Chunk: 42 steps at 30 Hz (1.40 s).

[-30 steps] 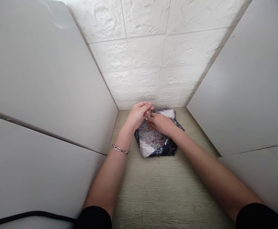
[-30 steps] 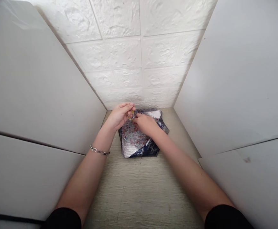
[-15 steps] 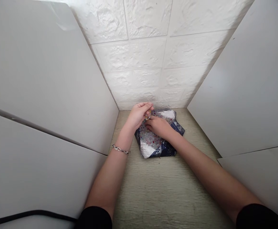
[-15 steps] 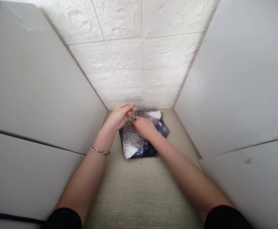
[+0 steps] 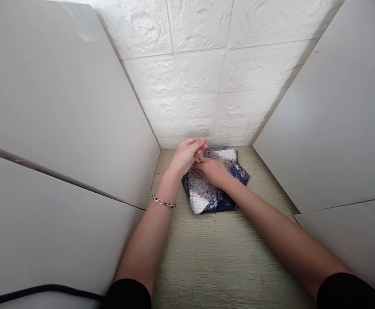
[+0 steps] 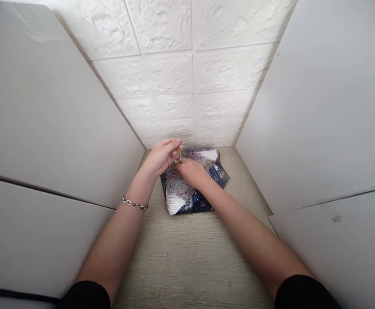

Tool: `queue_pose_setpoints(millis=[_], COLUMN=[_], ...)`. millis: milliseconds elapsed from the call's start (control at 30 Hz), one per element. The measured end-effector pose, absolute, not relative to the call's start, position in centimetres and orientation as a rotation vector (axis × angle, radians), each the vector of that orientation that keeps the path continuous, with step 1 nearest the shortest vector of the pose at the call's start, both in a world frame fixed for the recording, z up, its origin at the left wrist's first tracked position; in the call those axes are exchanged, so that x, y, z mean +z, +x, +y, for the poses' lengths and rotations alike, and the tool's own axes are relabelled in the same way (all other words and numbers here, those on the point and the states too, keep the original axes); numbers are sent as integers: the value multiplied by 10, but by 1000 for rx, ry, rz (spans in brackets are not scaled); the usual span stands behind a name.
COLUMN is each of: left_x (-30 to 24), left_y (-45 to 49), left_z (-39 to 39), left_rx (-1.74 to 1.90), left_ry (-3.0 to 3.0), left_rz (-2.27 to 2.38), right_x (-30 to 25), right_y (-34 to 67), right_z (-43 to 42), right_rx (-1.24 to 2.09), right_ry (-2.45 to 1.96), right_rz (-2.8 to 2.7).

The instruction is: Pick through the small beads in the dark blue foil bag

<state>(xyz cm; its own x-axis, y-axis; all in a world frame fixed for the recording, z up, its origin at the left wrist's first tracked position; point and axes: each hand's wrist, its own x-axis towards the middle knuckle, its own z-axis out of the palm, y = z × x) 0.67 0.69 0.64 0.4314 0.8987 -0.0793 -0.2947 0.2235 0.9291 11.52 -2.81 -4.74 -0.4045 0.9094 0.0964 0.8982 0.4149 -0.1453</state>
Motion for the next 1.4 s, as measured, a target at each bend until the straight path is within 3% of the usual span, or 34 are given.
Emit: queue_pose_setpoints(millis=[267,433,667,767,1400], left_x=[4,4,6,5,4], left_y=[7,8,11,12,12], left_z=[8,9,4,4,5], left_rx=[932,900,858,819,792], left_ry=[1034,1078,1107,1147,1205], left_rz=[723,743,800,806,794], right_x=[-47,-40,-14,-9,-17], right_y=[116,136,159,154,150], right_z=[-28,-18,-18,-22,-22], right_rx=[180,344,1094,1235,1355], right_ry=[-1627,-1519,-1195,-1010,-840], right_rz=[-2450,-2008,-1140,-1001,-932])
